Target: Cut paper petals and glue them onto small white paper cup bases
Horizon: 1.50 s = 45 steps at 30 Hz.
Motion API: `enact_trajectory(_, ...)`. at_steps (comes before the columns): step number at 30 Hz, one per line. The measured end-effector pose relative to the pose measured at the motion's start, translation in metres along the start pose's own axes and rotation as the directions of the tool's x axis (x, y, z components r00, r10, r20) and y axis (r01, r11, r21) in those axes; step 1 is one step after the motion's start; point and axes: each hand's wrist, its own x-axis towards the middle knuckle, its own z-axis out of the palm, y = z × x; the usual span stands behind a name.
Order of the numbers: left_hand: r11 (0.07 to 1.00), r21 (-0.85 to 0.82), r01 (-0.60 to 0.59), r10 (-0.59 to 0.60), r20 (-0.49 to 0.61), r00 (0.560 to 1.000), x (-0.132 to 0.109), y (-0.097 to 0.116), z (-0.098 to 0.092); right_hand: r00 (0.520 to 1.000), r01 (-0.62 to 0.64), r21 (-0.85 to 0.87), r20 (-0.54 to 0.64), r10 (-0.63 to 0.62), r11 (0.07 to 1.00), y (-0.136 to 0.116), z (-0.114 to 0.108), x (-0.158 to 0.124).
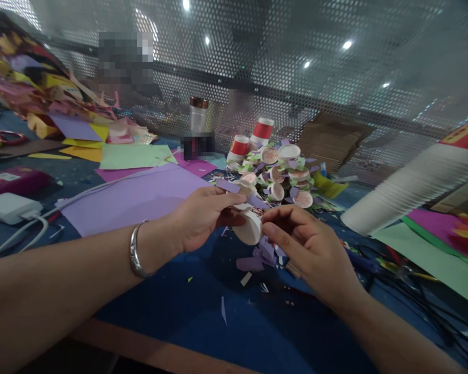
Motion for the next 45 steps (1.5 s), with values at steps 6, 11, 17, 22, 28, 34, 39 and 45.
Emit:
enact_trajectory(6,0.997,-0.076,0.006,-0.012,-0.075,0.997,0.0,0.0,0.002,0.852,0.424,-0.581,-0.004,-0.524,0.694,0.002,0.004,-0.004)
enact_trajectory(11,0.995,-0.099,-0.008,0.002,-0.061,0.998,-0.003,-0.002,0.004,0.803,0.5,-0.72,0.178,-0.569,0.481,0.005,0.008,-0.003)
enact_trajectory(17,0.994,-0.11,0.019,-0.025,-0.046,0.999,-0.006,-0.002,0.005,0.765,0.504,-0.801,0.24,-0.597,0.323,0.002,0.006,-0.004)
enact_trajectory(22,0.996,-0.077,0.049,-0.054,-0.061,0.997,-0.006,0.002,0.003,0.736,0.523,-0.806,0.263,-0.624,0.277,0.0,0.001,-0.005)
enact_trajectory(28,1.0,0.028,0.006,-0.003,-0.106,0.994,-0.002,0.002,-0.003,0.787,0.472,-0.739,0.107,-0.608,0.48,0.001,-0.003,-0.004)
enact_trajectory(34,0.987,0.138,0.079,-0.08,0.002,0.997,-0.001,-0.009,-0.003,0.809,0.44,-0.713,0.051,-0.585,0.547,0.002,-0.008,-0.003)
enact_trajectory(39,0.978,0.101,0.181,-0.19,0.081,0.978,-0.004,-0.014,0.001,0.834,0.424,-0.683,0.04,-0.55,0.594,0.008,-0.015,-0.001)
enact_trajectory(45,0.98,0.058,0.193,-0.201,0.212,0.956,-0.005,-0.017,0.001,0.88,0.408,-0.595,0.053,-0.472,0.693,0.008,-0.019,0.0)
